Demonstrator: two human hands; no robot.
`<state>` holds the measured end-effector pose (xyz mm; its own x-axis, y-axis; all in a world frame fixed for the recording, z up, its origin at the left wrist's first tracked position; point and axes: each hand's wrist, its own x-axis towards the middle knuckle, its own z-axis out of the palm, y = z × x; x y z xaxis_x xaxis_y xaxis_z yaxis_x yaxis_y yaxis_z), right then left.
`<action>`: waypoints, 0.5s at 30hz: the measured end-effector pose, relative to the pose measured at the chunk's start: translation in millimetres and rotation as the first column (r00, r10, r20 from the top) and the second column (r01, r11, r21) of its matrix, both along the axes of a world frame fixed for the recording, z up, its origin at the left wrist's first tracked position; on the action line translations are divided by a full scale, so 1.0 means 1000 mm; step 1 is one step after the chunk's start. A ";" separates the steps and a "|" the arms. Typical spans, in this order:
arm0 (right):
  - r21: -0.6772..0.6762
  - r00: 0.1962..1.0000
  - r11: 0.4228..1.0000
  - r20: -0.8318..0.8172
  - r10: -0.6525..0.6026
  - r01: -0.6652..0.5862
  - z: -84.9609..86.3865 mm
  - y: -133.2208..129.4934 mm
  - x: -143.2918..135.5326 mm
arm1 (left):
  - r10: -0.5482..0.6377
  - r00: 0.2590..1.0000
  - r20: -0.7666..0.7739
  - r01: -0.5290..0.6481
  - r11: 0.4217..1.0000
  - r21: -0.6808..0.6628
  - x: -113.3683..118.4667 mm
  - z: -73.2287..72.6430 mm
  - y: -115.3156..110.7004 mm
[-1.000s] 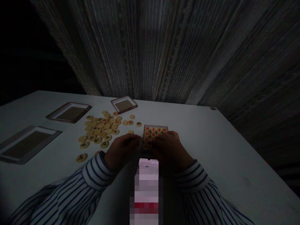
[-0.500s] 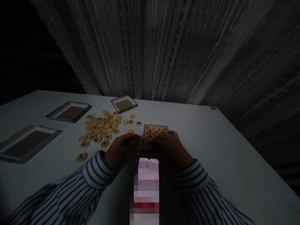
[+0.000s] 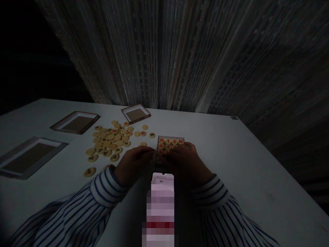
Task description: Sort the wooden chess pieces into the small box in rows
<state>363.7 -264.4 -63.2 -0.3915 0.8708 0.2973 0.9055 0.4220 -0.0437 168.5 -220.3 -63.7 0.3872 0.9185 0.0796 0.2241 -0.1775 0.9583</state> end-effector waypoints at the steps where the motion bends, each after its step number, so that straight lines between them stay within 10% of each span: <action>1: -0.001 1.000 1.000 -0.003 0.001 -0.001 0.000 0.000 0.000 | 0.003 1.000 0.001 -0.003 1.000 0.000 0.000 0.000 0.000; 15: 0.289 0.952 0.930 -0.270 -0.146 0.225 0.015 -0.002 0.005 | 0.059 0.997 0.059 -0.063 0.996 0.067 -0.003 -0.006 0.004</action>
